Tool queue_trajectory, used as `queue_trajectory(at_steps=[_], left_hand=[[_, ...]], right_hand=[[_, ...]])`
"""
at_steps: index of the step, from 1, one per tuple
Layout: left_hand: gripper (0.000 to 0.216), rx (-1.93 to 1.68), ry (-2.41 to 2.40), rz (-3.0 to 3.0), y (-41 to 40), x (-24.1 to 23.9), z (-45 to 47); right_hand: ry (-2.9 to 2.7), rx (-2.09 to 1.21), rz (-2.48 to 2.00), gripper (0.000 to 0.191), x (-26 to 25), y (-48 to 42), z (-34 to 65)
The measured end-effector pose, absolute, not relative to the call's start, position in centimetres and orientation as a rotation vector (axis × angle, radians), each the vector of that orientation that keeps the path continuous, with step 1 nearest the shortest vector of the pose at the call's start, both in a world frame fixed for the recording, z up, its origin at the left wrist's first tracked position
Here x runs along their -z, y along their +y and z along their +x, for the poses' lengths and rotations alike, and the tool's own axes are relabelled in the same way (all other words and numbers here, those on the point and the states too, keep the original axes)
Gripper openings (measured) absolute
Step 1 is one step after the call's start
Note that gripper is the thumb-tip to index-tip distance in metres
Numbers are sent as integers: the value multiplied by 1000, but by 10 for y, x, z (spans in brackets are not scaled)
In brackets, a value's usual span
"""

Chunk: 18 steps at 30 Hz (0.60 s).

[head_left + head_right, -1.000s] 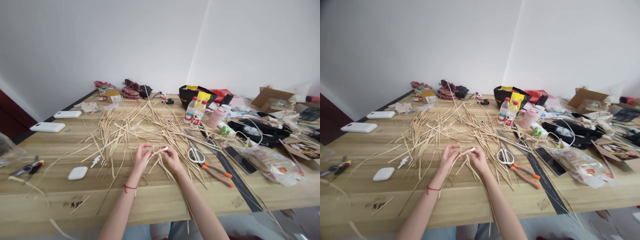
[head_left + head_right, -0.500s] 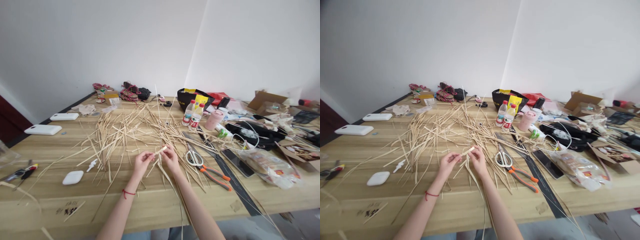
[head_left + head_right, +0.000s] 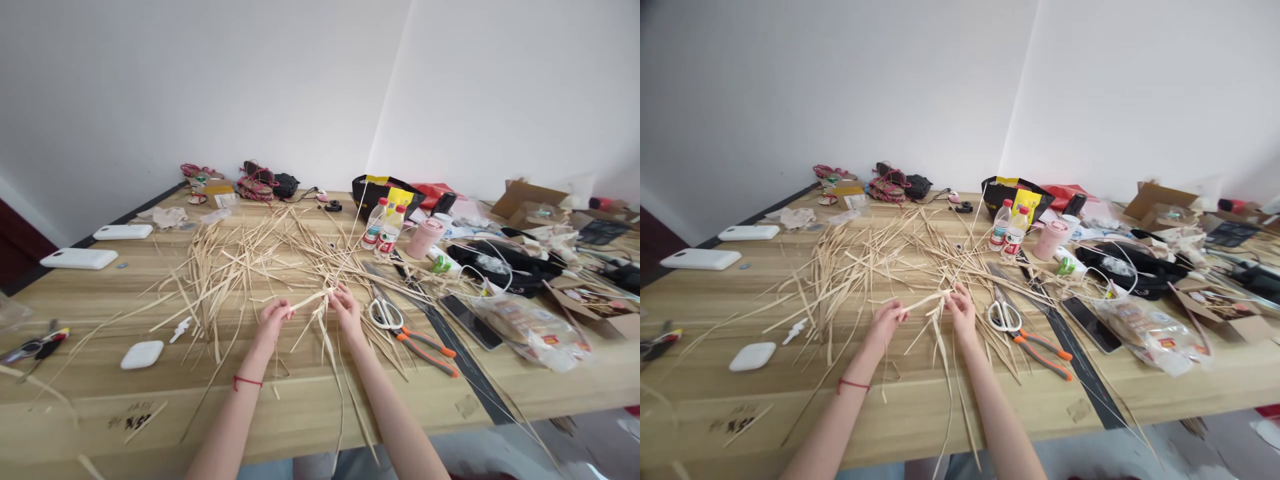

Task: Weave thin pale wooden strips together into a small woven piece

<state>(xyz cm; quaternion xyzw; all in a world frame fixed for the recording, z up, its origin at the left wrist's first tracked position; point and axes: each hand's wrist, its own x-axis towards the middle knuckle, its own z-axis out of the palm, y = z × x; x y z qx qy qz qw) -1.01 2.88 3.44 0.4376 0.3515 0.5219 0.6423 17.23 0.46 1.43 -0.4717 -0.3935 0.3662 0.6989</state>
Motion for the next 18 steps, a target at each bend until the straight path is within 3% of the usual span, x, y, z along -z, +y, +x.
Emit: queue_trajectory(at_steps=[18], left_hand=[[10, -1175, 251, 876, 12, -60, -14]], right_hand=[[-939, -822, -1052, 28, -9, 6, 175]])
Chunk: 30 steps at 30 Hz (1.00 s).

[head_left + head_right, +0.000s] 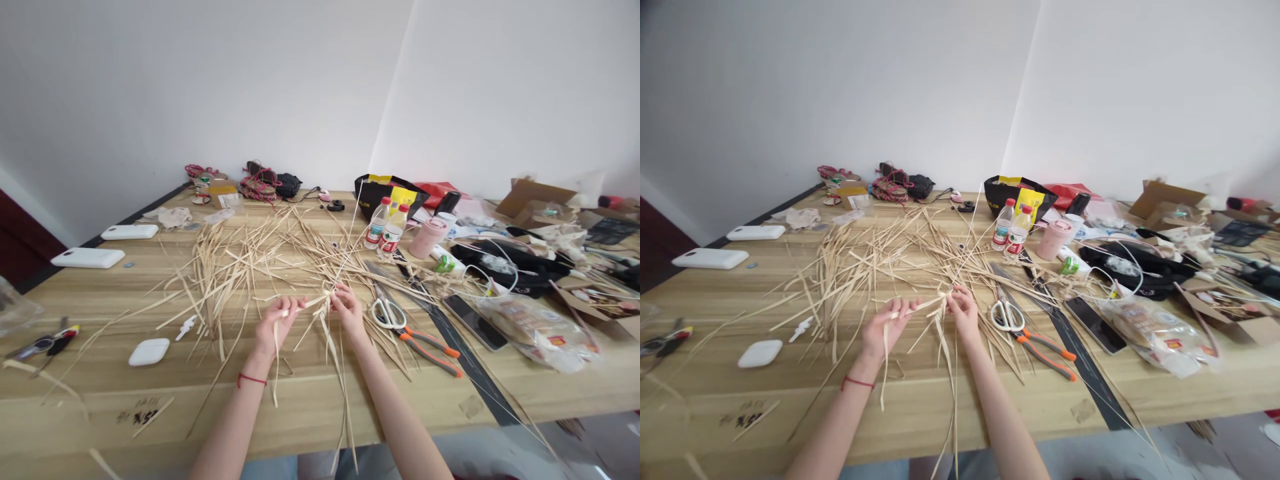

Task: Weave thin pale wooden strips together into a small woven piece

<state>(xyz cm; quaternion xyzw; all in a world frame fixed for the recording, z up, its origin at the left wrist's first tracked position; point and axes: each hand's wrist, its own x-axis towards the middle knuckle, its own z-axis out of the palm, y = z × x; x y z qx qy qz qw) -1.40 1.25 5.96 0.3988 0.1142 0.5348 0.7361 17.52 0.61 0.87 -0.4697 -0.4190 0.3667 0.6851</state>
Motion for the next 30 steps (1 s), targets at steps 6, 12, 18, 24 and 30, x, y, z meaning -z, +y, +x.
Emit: queue_trajectory(at_steps=[6, 12, 18, 24, 30], left_hand=[[21, -1116, 467, 1086, 13, -49, -2], [32, -1107, 841, 1220, 13, -32, 12], [25, -1240, 977, 1364, 12, -26, 15], [24, -1283, 1012, 1399, 14, -24, 12], [23, -1203, 1025, 1377, 17, -24, 10]], right_hand=[[-1086, -769, -1054, 24, -7, 5, 173], [-1209, -799, -1047, 25, -10, 3, 167], [-1222, -815, -1066, 24, -15, -1, 163], [-1140, -875, -1034, 27, -20, -2, 163], [-1103, -834, -1008, 24, -17, 0, 170]])
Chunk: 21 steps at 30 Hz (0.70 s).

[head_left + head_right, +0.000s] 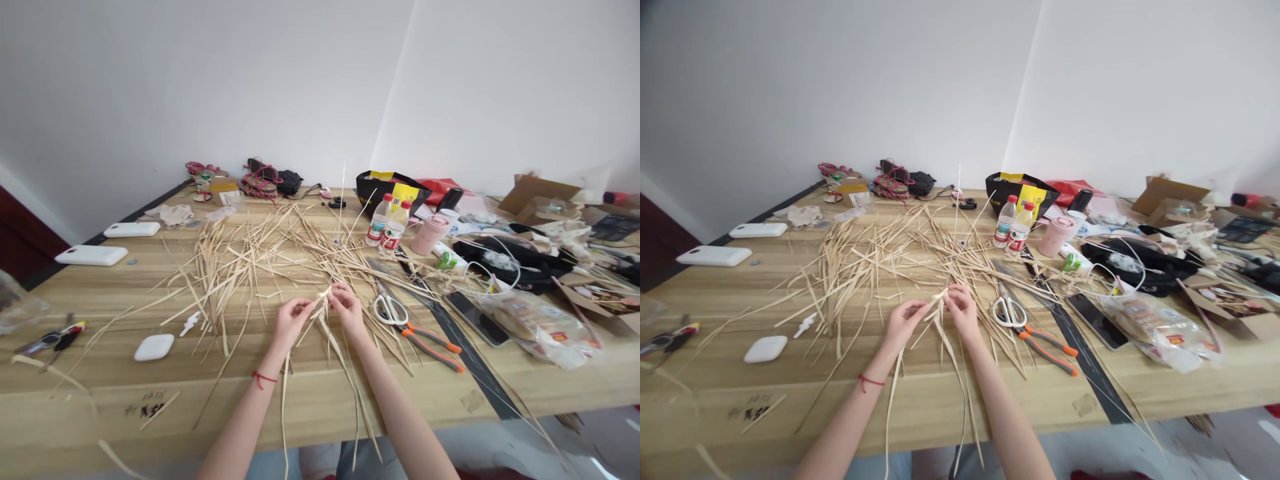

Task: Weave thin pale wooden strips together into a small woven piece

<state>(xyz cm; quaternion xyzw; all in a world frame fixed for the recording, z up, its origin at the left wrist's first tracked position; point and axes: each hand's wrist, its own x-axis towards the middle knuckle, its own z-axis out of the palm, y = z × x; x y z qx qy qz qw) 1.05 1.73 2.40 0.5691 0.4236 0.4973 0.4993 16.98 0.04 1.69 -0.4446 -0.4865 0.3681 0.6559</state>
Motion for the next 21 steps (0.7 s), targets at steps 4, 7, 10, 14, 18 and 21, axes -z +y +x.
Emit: queue_trajectory(at_steps=[4, 7, 10, 14, 18, 21], left_hand=[[22, -1214, 998, 1375, 18, -23, 10], [23, -1220, 976, 1358, 18, -23, 11], [22, -1205, 940, 1369, 16, -27, 11], [19, -1241, 900, 1475, 12, -35, 11], [34, -1233, 862, 1522, 10, -38, 10], [42, -1200, 851, 1537, 9, -35, 10]], right_hand=[[-1113, -833, -1003, 25, -17, 1, 170], [-1124, -842, -1021, 27, -19, 0, 168], [-1128, -854, -1017, 26, -19, -1, 168], [-1120, -863, -988, 24, -18, 1, 169], [-1107, -866, -995, 25, -17, 2, 170], [-1127, -871, -987, 24, -18, 1, 168]])
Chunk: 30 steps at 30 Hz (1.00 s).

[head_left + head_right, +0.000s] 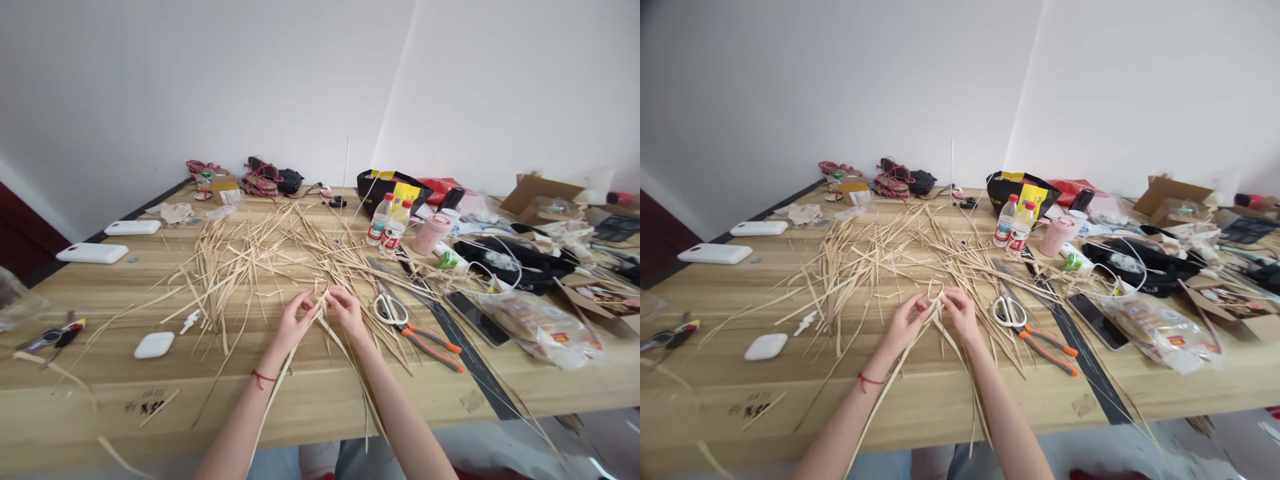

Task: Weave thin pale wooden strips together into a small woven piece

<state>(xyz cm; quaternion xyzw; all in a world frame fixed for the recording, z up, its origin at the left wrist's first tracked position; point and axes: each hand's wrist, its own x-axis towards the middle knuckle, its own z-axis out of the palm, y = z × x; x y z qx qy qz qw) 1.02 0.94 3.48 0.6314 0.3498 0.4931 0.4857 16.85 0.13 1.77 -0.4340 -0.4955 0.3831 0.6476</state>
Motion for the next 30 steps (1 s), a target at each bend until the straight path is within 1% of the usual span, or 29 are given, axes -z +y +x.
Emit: queue_trajectory(at_steps=[5, 10, 17, 20, 26, 28, 30], left_hand=[[48, -1161, 795, 1515, 9, -34, 8], [54, -1108, 727, 1454, 7, -41, 6], [59, -1076, 776, 1492, 7, -42, 4], [52, -1055, 797, 1472, 7, -42, 4], [20, -1142, 911, 1435, 9, -42, 6], [17, -1173, 919, 1437, 11, -41, 8], [18, -1184, 905, 1426, 13, -39, 9]], right_hand=[[-1148, -891, -958, 21, -19, 0, 166], [-1156, -890, -963, 22, -18, 1, 165], [-1112, -912, -958, 21, -15, 3, 165], [-1129, -936, -941, 21, -17, 1, 165], [-1213, -924, -985, 23, -22, -3, 164], [-1245, -899, -992, 24, -21, -3, 164], [-1273, -871, -998, 23, -20, -3, 164]])
